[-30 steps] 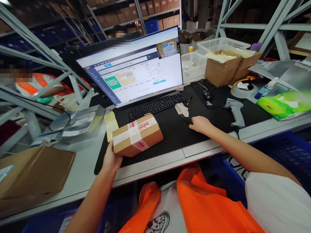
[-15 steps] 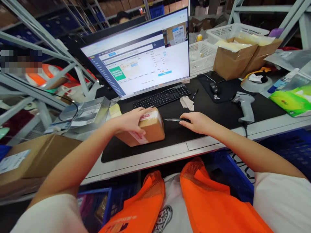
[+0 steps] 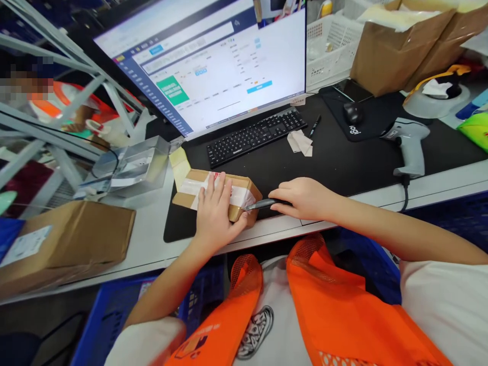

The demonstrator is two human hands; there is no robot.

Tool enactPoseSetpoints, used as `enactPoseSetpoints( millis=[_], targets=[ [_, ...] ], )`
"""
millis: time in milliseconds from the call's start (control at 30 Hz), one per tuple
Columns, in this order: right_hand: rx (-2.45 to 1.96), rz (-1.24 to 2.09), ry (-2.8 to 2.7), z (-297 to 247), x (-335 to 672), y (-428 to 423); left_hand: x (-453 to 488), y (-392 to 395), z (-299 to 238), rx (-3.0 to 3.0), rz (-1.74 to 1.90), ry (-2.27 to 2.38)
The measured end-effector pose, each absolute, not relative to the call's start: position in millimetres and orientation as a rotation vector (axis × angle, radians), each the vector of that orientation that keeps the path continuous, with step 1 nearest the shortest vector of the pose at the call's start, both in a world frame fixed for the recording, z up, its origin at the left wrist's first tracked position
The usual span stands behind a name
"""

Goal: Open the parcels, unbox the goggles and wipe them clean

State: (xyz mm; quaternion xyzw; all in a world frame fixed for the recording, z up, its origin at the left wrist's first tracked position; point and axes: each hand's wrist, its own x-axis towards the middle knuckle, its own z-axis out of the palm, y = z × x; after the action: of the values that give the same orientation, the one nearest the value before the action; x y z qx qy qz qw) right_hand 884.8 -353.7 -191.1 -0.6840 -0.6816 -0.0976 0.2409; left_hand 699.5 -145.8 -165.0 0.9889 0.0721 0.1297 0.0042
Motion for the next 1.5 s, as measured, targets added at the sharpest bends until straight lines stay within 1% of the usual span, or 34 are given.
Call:
enactPoseSetpoints(
  millis=[67, 267, 400, 567, 767, 900, 1000, 1067, 1167, 1233, 1300, 1367, 1500],
  targets=[
    [-1.872, -0.258, -1.858, -191.1, 886.2, -353.1, 700.0, -144.7, -168.8, 3.098, 0.458, 0.214],
    [-1.868, -0.250, -1.853, -191.7, 885.7, -350.6, 700.0, -140.4, -166.8, 3.110, 0.457, 0.125],
    [-1.831, -0.334, -1.873, -189.8, 882.7, -345.4, 699.9, -140.0, -169.5, 3.090, 0.556, 0.080],
    [-1.805, -0.402, -1.938, -184.9, 899.8, -339.0, 699.8, -138.8, -171.8, 3.086, 0.593, 0.043],
    [-1.997, -0.429, -1.736, -191.0, 948.0, -336.1, 700.1, -137.6, -171.6, 3.084, 0.615, 0.025],
    [-2.036, -0.365, -1.664, -198.1, 949.9, -343.5, 701.6, -138.3, -175.9, 3.043, 0.718, 0.087],
    [-2.047, -0.279, -1.569, -202.2, 945.7, -351.6, 702.8, -139.6, -182.0, 2.961, 0.891, 0.091],
    [-2.062, -0.223, -1.406, -204.1, 944.6, -352.1, 700.8, -140.1, -185.9, 2.878, 1.026, 0.055],
    [-2.025, -0.123, -1.149, -205.8, 940.2, -338.8, 686.7, -136.8, -190.5, 2.697, 1.254, 0.037],
    [-1.934, 0.027, -1.090, -206.5, 932.9, -320.6, 668.0, -129.9, -193.0, 2.532, 1.378, 0.076],
    [-1.802, 0.237, -1.068, -207.3, 922.6, -296.1, 643.9, -117.9, -194.4, 2.320, 1.420, 0.224],
    [-1.639, 0.445, -1.025, -208.0, 909.7, -266.0, 618.4, -101.1, -193.2, 2.066, 1.399, 0.467],
    [-1.275, 0.826, -0.923, -205.1, 870.0, -201.0, 576.3, -61.3, -177.9, 1.656, 1.364, 0.826]
  ],
)
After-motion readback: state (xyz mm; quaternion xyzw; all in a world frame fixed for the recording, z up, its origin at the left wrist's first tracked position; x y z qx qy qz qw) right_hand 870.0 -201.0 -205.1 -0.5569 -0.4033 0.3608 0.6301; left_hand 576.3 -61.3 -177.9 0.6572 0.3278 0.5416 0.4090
